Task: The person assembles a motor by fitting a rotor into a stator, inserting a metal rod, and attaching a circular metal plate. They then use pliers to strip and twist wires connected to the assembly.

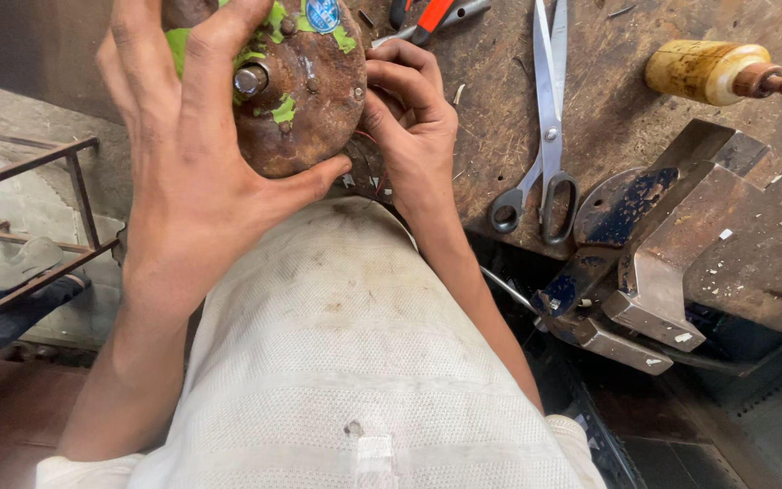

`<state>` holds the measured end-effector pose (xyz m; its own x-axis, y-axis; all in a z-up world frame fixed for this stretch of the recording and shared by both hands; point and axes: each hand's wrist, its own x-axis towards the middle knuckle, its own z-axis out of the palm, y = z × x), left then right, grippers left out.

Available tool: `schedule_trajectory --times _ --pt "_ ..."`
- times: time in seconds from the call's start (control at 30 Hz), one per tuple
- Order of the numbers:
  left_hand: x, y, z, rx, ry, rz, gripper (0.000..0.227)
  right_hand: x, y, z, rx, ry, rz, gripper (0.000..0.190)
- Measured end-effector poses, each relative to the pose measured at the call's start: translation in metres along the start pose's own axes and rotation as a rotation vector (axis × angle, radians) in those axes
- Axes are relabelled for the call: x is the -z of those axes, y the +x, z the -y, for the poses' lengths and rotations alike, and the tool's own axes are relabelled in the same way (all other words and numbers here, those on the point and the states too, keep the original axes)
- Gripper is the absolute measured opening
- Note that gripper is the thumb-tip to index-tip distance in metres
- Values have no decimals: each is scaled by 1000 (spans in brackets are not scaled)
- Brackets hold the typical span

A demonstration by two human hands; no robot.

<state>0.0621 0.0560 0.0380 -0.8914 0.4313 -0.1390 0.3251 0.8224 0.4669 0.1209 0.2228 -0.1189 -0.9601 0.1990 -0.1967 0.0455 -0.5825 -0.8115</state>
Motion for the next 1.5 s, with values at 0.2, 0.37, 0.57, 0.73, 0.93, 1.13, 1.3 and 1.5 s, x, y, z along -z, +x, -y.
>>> schedule_trajectory --times 0.2,0.37,0.57,0.73,0.93,1.13,1.3,1.5 --pt "1 1 2 -44 35 -7 101 -4 -5 3 -37 30 -16 20" --pt "-2 0 6 -59 82 5 98 -4 -8 1 -16 5 -41 15" --pt "0 0 14 -96 122 19 94 -2 -6 -5 57 -93 -28 17" --pt "-6 -2 14 -80 146 -18 95 0 -12 -4 -9 -110 8 38" --pt "-11 -3 17 -54 71 1 99 4 -10 -2 111 -270 84 39" --pt "-15 1 19 -82 -61 18 101 10 -15 1 3 -215 102 42" --pt "-17 1 21 -89 -8 -4 104 12 -14 2 100 -357 118 40" --pt "-30 4 27 -88 15 -27 103 -4 -16 2 63 -243 101 63"
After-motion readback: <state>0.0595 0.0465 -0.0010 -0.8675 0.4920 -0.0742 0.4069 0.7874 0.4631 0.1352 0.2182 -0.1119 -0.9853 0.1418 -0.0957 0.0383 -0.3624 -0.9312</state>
